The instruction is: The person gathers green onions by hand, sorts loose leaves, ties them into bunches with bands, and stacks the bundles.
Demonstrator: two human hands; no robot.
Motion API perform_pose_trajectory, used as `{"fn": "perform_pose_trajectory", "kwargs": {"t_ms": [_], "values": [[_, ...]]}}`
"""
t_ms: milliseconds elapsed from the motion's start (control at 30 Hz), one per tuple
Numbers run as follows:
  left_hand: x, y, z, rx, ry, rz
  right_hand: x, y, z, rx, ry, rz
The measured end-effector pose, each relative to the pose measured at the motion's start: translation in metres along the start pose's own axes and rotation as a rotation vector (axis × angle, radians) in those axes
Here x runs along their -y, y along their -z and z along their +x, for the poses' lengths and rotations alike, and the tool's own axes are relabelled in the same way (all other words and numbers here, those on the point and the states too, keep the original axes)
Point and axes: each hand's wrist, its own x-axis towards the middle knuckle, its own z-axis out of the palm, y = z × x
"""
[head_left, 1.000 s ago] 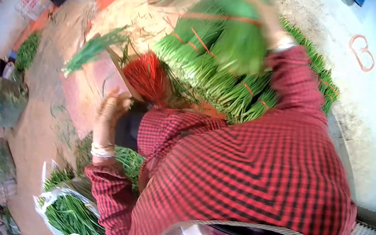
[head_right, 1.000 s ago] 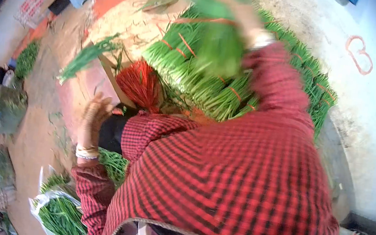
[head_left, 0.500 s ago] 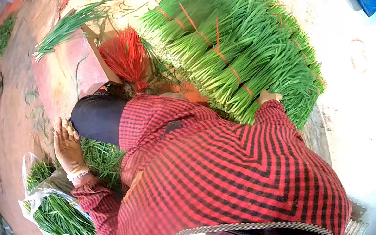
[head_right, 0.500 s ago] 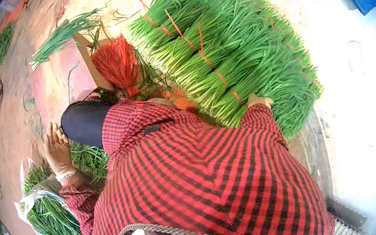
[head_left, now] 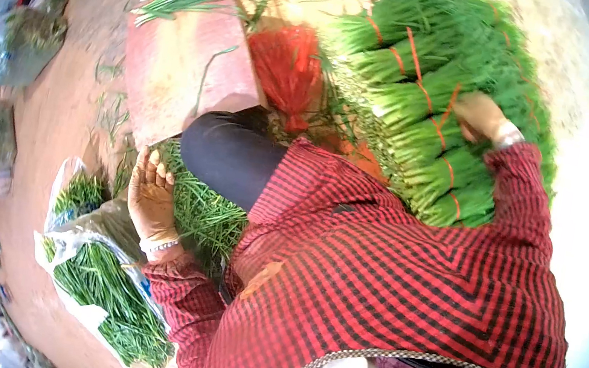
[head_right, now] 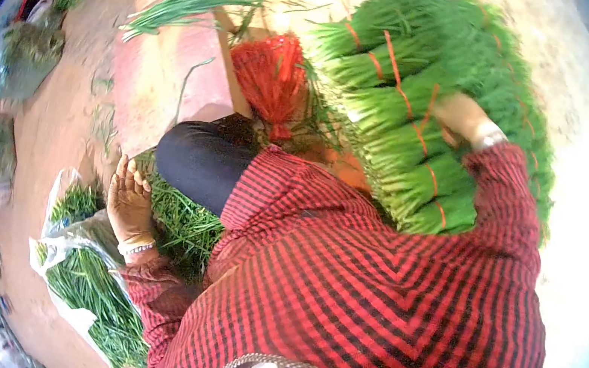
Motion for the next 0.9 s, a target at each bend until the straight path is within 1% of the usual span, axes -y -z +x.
{"fn": "perform_pose_trajectory", "kwargs": {"t_ms": [33, 67, 100, 133, 200, 233, 300, 333, 367, 433, 467, 500, 533, 567, 600, 633, 700, 733, 767, 800, 833, 867, 900], "values": [[0.001, -0.001, -0.002, -0.035, -0.012, 0.002, 0.053, 0.079, 0.021, -0.407, -0.333, 0.713], [0.001, -0.002, -0.001, -0.075, -0.014, 0.005, 0.071, 0.106, 0.065, -0.467, -0.327, 0.819], [0.001, 0.0, -0.003, -0.065, -0.005, -0.011, 0.093, 0.121, 0.108, -0.513, -0.214, 1.066], [0.001, 0.001, -0.006, -0.091, -0.015, -0.009, 0.107, 0.123, 0.158, -0.527, -0.123, 0.958], [-0.004, -0.001, -0.009, -0.252, -0.009, 0.102, 0.146, 0.127, 0.234, -0.494, -0.012, 0.931], [-0.007, 0.002, -0.011, -0.242, -0.002, 0.07, 0.159, 0.101, 0.279, -0.436, -0.074, 1.046], [-0.014, -0.004, -0.014, -0.307, -0.047, 0.102, 0.18, 0.058, 0.342, -0.362, -0.316, 1.297], [-0.017, -0.005, -0.013, -0.334, -0.055, 0.104, 0.188, 0.039, 0.361, -0.249, -0.505, 1.62], [-0.019, -0.011, -0.01, -0.354, -0.082, 0.136, 0.195, 0.02, 0.379, -0.189, -0.753, 1.927], [-0.024, -0.021, 0.004, -0.383, -0.075, 0.183, 0.193, -0.019, 0.408, 0.042, -0.848, 1.403], [-0.027, -0.028, 0.013, -0.395, -0.064, 0.231, 0.207, -0.039, 0.423, -0.212, -0.957, 1.541], [-0.027, -0.044, 0.03, -0.38, -0.066, 0.295, 0.211, -0.023, 0.416, -0.197, -0.99, 1.745], [-0.029, -0.057, 0.047, -0.348, -0.019, 0.325, 0.212, -0.003, 0.4, -0.181, -1.024, 1.956], [-0.026, -0.073, 0.065, -0.346, 0.0, 0.363, 0.213, 0.008, 0.389, -0.178, -0.848, 2.099], [-0.022, -0.091, 0.084, -0.339, 0.025, 0.43, 0.215, 0.026, 0.372, -0.176, -0.844, 2.1], [-0.017, -0.113, 0.102, -0.292, 0.037, 0.476, 0.217, 0.048, 0.353, -0.182, -0.651, 2.052], [0.004, -0.153, 0.127, -0.141, 0.041, 0.662, 0.222, 0.06, 0.33, -0.166, -0.304, 1.892], [0.033, -0.151, 0.141, 0.058, -0.107, 0.738, 0.224, 0.074, 0.307, -0.117, -0.103, 1.752], [0.053, -0.154, 0.15, 0.184, -0.307, 1.19, 0.22, 0.055, 0.307, 0.006, 0.226, 1.69], [0.068, -0.159, 0.163, 0.36, -0.554, 1.505, 0.218, 0.079, 0.285, -0.185, 0.444, 1.055], [0.097, -0.155, 0.169, 0.482, -0.594, 1.625, 0.215, 0.049, 0.289, -0.39, 0.653, 0.899], [0.126, -0.147, 0.167, 0.582, -0.558, 1.893, 0.211, 0.066, 0.263, -0.538, 0.776, 1.011], [0.141, -0.137, 0.157, 0.636, -0.532, 2.079, 0.205, 0.088, 0.245, -0.333, 0.754, 1.167]]}}
